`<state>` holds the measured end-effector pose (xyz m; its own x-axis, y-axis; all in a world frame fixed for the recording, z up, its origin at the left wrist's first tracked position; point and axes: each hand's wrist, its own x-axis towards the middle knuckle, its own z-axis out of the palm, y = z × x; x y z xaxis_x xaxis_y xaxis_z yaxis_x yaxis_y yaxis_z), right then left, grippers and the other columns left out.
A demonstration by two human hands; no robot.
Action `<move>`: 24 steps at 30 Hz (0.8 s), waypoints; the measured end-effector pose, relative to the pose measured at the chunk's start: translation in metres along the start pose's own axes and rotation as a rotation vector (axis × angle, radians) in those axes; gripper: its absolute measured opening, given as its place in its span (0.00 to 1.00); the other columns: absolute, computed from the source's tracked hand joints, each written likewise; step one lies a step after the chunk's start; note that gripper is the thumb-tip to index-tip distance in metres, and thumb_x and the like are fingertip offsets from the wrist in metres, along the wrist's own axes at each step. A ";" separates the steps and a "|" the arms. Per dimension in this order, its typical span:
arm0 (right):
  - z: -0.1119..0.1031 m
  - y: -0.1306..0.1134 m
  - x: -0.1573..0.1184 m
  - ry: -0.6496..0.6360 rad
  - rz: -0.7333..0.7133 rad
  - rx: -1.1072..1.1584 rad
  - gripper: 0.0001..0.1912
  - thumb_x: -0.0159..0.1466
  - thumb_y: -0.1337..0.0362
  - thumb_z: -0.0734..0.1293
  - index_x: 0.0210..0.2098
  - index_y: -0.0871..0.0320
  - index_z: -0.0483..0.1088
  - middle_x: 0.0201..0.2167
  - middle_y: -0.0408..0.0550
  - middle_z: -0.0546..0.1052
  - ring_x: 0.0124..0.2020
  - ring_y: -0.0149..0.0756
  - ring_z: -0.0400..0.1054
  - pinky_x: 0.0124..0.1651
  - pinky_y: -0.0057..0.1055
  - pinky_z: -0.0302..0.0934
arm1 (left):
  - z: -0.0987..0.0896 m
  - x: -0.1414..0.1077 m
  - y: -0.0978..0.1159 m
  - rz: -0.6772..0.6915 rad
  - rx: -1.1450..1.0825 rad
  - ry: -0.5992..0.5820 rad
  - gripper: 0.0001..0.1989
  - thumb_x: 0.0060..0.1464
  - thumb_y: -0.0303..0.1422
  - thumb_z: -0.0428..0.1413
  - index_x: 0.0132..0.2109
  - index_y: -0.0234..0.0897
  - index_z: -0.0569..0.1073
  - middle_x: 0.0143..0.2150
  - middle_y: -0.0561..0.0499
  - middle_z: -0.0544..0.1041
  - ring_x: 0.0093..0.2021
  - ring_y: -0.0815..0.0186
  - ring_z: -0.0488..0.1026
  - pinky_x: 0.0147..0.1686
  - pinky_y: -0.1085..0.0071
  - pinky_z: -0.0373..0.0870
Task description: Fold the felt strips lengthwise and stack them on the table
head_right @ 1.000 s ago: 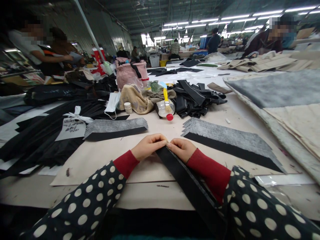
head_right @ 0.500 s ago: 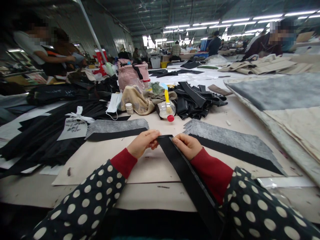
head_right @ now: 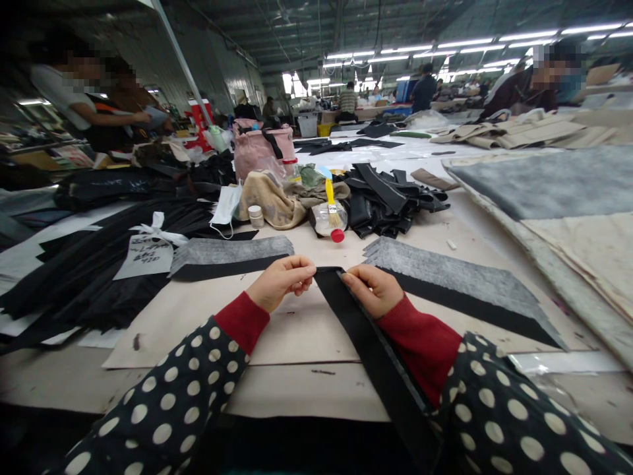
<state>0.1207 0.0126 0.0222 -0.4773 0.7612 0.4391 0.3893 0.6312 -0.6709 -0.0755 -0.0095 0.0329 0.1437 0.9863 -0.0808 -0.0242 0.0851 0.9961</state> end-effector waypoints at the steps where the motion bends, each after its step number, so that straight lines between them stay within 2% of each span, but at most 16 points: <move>1: 0.000 0.000 0.000 -0.001 -0.001 -0.005 0.13 0.59 0.59 0.57 0.23 0.59 0.64 0.19 0.42 0.65 0.22 0.26 0.59 0.26 0.23 0.55 | 0.000 0.000 0.000 0.008 0.016 0.006 0.11 0.42 0.36 0.57 0.27 0.32 0.66 0.19 0.56 0.65 0.18 0.78 0.60 0.16 0.81 0.54; 5: 0.001 0.001 0.001 -0.018 0.036 0.001 0.13 0.59 0.58 0.57 0.23 0.59 0.64 0.19 0.42 0.65 0.22 0.27 0.59 0.26 0.24 0.55 | -0.003 0.001 -0.001 0.031 0.038 0.017 0.11 0.41 0.36 0.57 0.27 0.32 0.66 0.19 0.56 0.65 0.18 0.78 0.59 0.16 0.81 0.55; 11: 0.004 0.004 0.001 -0.042 0.125 0.095 0.15 0.59 0.56 0.56 0.24 0.59 0.63 0.19 0.42 0.64 0.23 0.27 0.58 0.26 0.25 0.55 | -0.005 0.004 -0.003 -0.005 -0.007 -0.011 0.14 0.43 0.40 0.55 0.29 0.32 0.67 0.24 0.54 0.65 0.22 0.77 0.60 0.18 0.82 0.56; 15: 0.008 0.005 0.000 -0.115 0.159 0.176 0.16 0.58 0.54 0.57 0.24 0.59 0.64 0.20 0.43 0.65 0.24 0.28 0.59 0.27 0.25 0.55 | 0.003 0.003 -0.009 -0.013 0.060 -0.068 0.15 0.44 0.42 0.54 0.30 0.33 0.67 0.23 0.55 0.64 0.22 0.77 0.60 0.17 0.82 0.56; 18: 0.013 0.005 0.001 -0.188 0.248 0.299 0.17 0.55 0.51 0.59 0.26 0.60 0.65 0.22 0.43 0.67 0.24 0.28 0.60 0.28 0.26 0.56 | 0.007 0.003 -0.013 0.001 0.107 -0.117 0.14 0.43 0.41 0.55 0.32 0.33 0.68 0.23 0.56 0.64 0.21 0.77 0.59 0.17 0.82 0.55; 21: 0.017 0.004 -0.001 -0.292 0.421 0.495 0.21 0.50 0.46 0.62 0.28 0.60 0.64 0.21 0.41 0.67 0.22 0.27 0.60 0.26 0.25 0.56 | 0.003 0.004 -0.012 0.018 0.081 -0.025 0.14 0.42 0.40 0.56 0.32 0.33 0.68 0.22 0.56 0.64 0.20 0.78 0.59 0.17 0.82 0.54; 24: 0.018 -0.002 -0.015 -0.438 0.585 0.618 0.23 0.48 0.44 0.63 0.28 0.60 0.62 0.17 0.38 0.63 0.17 0.23 0.55 0.19 0.22 0.51 | -0.009 0.008 -0.010 0.023 0.000 0.085 0.13 0.42 0.39 0.56 0.32 0.33 0.68 0.22 0.57 0.64 0.19 0.78 0.58 0.16 0.82 0.52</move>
<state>0.1126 -0.0028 0.0064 -0.6398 0.7288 -0.2440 0.2348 -0.1170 -0.9650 -0.0831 -0.0017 0.0217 0.0591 0.9964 -0.0602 -0.0263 0.0618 0.9977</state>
